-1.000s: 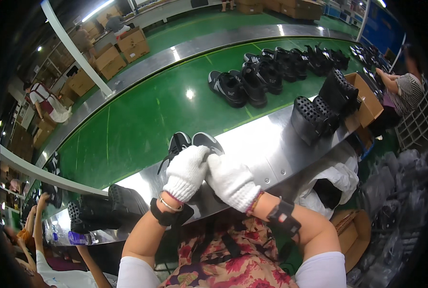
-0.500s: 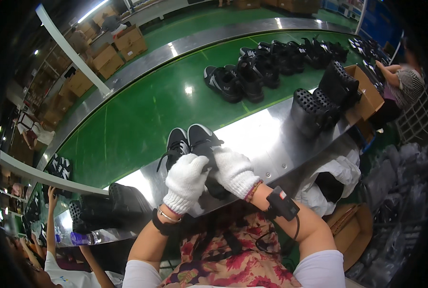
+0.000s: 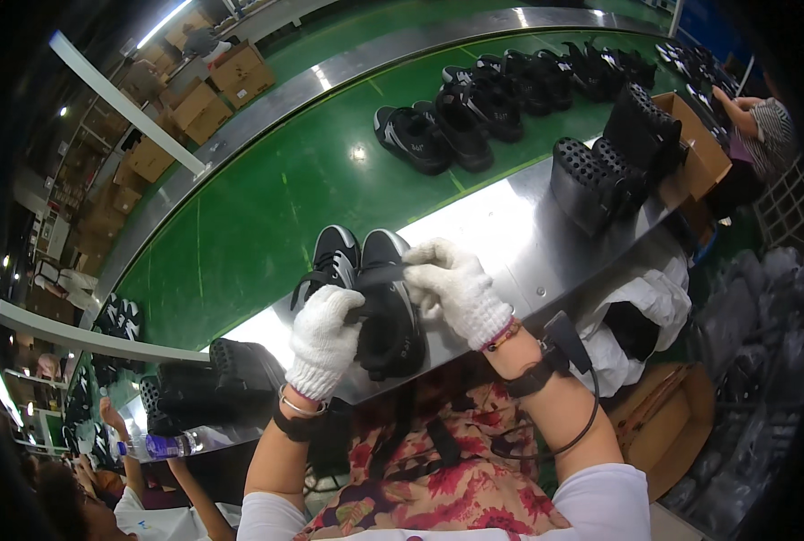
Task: The worker is performing quality checks and packaging on finished shoes at a conveyor belt workstation.
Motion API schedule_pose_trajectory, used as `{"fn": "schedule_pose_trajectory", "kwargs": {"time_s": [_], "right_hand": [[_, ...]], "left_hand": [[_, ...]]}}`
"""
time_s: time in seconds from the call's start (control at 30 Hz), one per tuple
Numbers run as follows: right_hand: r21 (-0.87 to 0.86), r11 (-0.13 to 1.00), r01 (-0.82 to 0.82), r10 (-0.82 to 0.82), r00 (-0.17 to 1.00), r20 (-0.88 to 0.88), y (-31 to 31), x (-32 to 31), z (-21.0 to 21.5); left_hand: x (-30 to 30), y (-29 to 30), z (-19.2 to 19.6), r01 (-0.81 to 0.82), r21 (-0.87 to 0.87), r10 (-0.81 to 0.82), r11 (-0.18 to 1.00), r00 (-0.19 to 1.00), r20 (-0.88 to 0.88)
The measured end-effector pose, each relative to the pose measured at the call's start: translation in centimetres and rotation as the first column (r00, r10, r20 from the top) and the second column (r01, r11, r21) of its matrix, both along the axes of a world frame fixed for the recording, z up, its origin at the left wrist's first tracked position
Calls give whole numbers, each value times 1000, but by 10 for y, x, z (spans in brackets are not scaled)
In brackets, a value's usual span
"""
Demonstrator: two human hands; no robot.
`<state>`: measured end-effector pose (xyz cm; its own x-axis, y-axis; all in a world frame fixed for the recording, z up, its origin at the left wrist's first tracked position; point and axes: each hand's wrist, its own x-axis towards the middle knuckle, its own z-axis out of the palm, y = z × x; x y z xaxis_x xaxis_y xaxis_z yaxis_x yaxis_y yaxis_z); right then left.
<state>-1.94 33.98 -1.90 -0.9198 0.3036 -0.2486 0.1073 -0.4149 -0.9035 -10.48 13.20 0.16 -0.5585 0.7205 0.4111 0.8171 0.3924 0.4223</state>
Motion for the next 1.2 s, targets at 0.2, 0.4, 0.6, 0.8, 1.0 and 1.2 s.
{"fn": "schedule_pose_trajectory", "kwargs": {"time_s": [0.2, 0.4, 0.6, 0.8, 1.0, 1.2], "right_hand": [[-293, 953, 74, -39, 992, 123, -21, 32, -19], [-45, 995, -91, 98, 978, 184, -38, 42, -12], [788, 606, -107, 147, 989, 21, -51, 24, 6], [969, 246, -34, 258, 966, -32, 12, -8, -21], [921, 342, 184, 399, 859, -320, -91, -20, 88], [915, 333, -228, 681, 729, -66, -233, -79, 44]], "left_hand": [[4, -2, -1, -21, 46, 20, 999, 1000, 10], [1, 1, -4, -36, 75, 37, 997, 999, -11], [5, -2, -13, -87, 75, 86, 993, 996, 20], [42, -39, 31, -3, 153, 18, 988, 995, -96], [54, -167, 8, -670, 308, 733, 676, 655, -183], [48, -195, -38, -844, 97, 837, 527, 536, 110]]}}
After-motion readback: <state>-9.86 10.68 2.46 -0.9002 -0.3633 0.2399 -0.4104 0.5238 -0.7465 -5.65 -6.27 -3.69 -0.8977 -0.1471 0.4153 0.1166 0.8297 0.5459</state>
